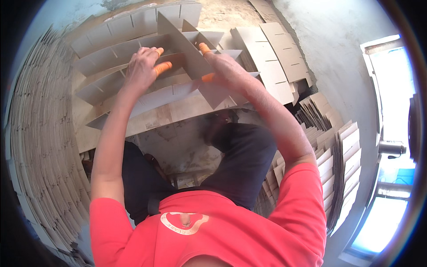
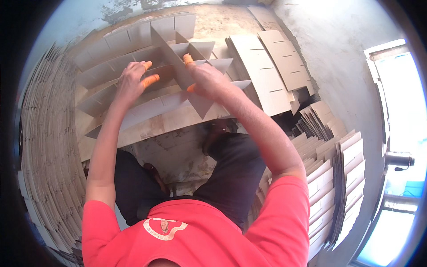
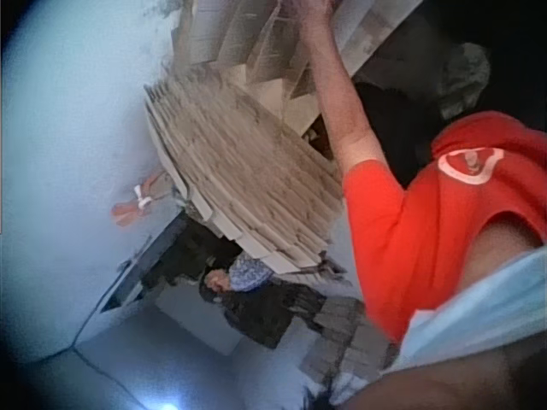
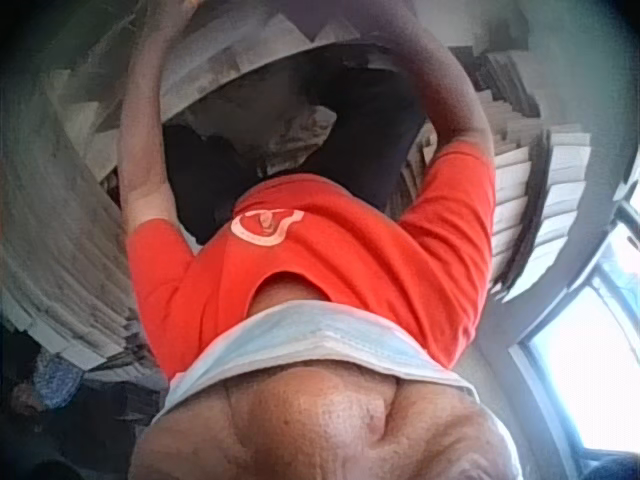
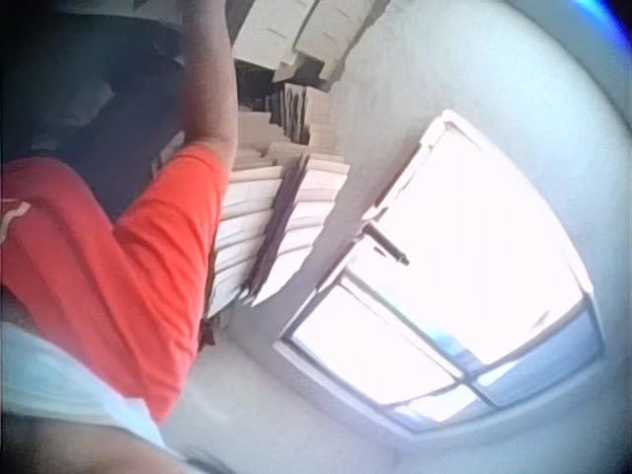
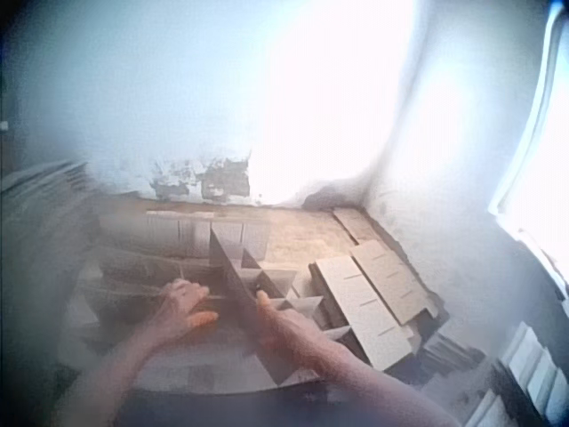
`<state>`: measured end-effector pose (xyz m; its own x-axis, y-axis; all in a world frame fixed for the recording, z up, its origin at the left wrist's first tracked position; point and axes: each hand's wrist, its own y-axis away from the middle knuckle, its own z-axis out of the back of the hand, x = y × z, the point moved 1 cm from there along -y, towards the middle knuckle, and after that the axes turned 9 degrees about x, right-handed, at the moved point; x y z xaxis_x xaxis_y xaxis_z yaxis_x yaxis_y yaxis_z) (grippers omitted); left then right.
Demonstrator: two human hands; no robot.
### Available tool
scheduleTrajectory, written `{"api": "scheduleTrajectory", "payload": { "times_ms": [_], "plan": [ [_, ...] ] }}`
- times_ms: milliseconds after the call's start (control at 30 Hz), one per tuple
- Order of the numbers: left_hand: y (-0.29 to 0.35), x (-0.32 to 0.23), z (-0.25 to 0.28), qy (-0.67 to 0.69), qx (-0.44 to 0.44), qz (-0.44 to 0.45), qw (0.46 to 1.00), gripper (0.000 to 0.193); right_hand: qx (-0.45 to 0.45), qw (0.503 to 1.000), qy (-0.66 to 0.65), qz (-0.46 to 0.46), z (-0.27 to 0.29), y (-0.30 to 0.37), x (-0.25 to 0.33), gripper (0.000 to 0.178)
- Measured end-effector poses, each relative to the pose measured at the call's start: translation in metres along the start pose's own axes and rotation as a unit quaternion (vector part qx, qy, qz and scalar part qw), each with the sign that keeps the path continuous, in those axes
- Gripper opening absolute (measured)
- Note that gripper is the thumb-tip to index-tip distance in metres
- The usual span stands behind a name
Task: The person assembles a multi-compartment cardboard divider by hand, folding pre-cut flaps and interlocking them into a grid structure. The person repeatedly picks up flat cardboard pieces, folds them, and inserts them into the growing assembly on the floor.
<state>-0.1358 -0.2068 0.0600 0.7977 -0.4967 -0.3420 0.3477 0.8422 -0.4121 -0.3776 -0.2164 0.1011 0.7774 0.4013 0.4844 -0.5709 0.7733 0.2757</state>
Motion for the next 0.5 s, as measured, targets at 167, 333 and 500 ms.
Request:
{"api": "scheduleTrajectory", "payload": {
  "times_ms": [167,333,500],
  "plan": [
    [0.025,-0.049,-0.008,0.036,0.189,0.032,0.981,0.024,0.001,0.992,0.124,-0.016,-0.011,0.017,0.010,0.064],
    [0.038,-0.033,-0.030,0.084,0.160,0.037,0.983,0.016,-0.022,0.995,0.101,-0.001,-0.025,0.022,0.012,0.067],
    [0.033,-0.034,-0.027,0.098,0.165,0.044,0.980,0.014,-0.092,0.993,0.029,0.074,-0.026,0.027,0.004,0.070]
  ]
}}
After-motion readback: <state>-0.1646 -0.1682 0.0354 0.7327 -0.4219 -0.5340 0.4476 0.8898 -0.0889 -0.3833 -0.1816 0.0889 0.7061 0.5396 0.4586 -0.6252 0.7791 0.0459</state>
